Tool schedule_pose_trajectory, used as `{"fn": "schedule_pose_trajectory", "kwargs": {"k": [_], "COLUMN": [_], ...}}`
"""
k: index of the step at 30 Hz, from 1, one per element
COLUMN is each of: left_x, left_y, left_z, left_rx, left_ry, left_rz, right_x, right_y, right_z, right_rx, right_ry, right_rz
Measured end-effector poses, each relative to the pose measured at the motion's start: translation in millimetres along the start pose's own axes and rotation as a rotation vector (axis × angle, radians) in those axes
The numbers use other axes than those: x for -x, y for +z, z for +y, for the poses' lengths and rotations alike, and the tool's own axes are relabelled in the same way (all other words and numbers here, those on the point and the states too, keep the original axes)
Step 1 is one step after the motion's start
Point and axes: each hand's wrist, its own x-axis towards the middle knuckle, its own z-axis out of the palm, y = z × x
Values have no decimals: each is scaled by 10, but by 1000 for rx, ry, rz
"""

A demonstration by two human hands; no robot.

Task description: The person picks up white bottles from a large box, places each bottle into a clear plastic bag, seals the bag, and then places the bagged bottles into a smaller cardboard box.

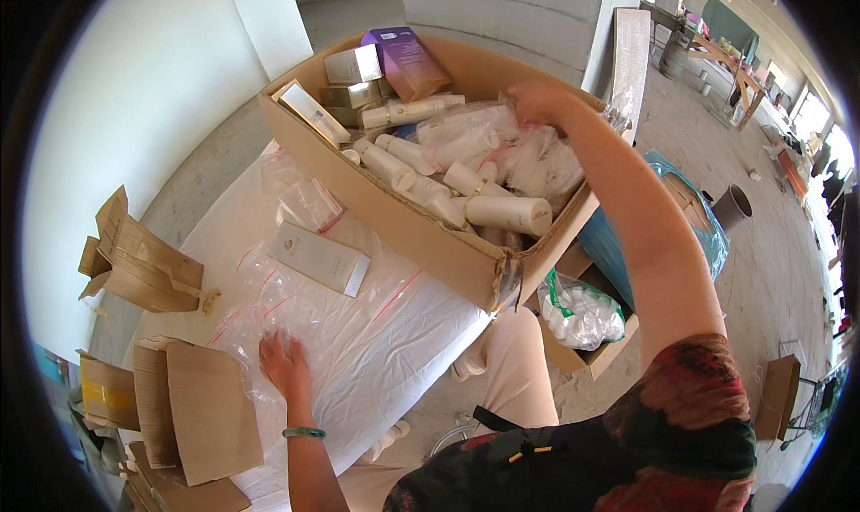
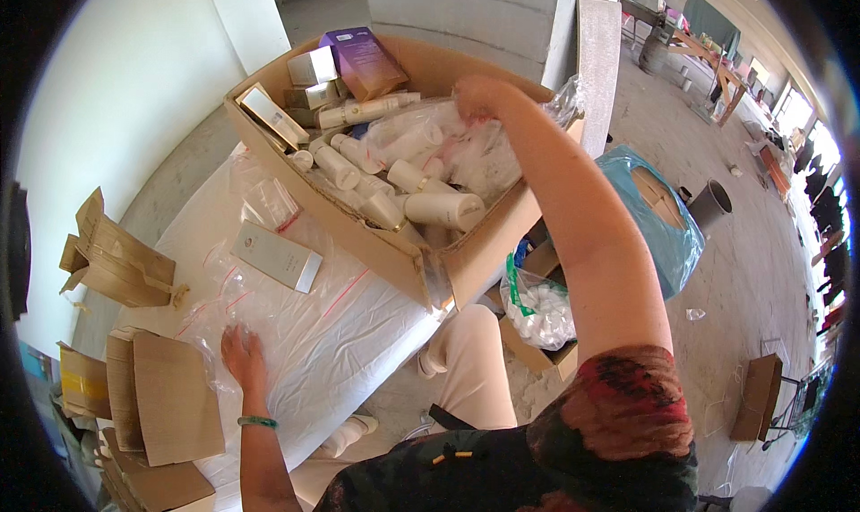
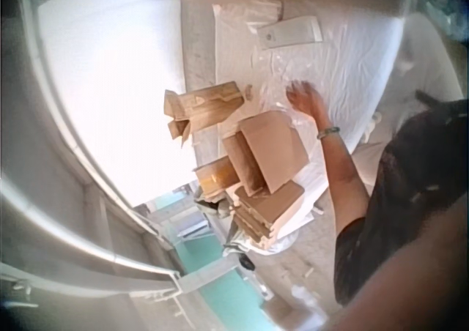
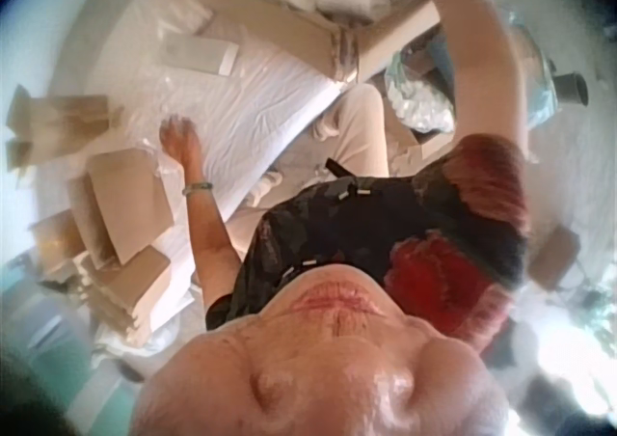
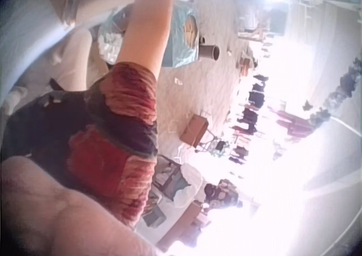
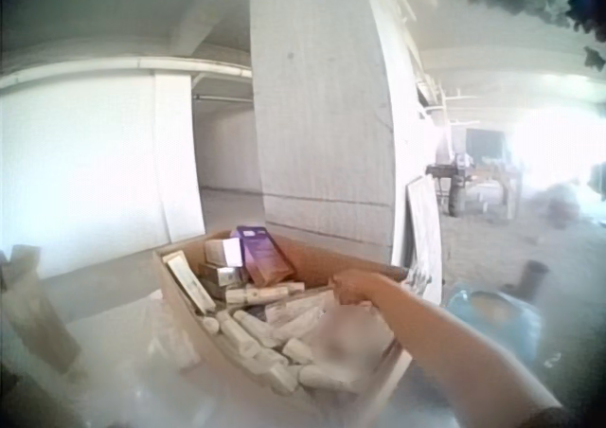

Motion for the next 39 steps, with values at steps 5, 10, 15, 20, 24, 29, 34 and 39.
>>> {"fn": "schedule_pose_trajectory", "kwargs": {"k": [5,10,15,20,24,29,34,39], "left_x": [-43,-1,-15,-12,-10,-19,10,26], "left_y": [5,-30,-23,-29,-56,37,105,176], "left_z": [101,12,45,96,107,24,-28,-126], "left_rx": [16,33,46,48,68,81,89,290], "left_ry": [19,3,31,-5,-31,-17,-11,-55], "left_rz": [-1,11,4,-7,-4,6,65,54], "right_x": [-513,-330,227,529,778,1069,1239,1150], "right_y": [479,318,-146,-534,-713,-627,-308,396], "right_z": [338,-73,-413,-714,-954,-1385,-2029,-2654], "right_rx": [291,-4,-885,-1252,-1340,-1458,-1017,-376], "right_ry": [-30,-193,-206,-374,-506,-614,-683,-808], "right_rz": [21,220,407,483,404,243,-10,-9]}}
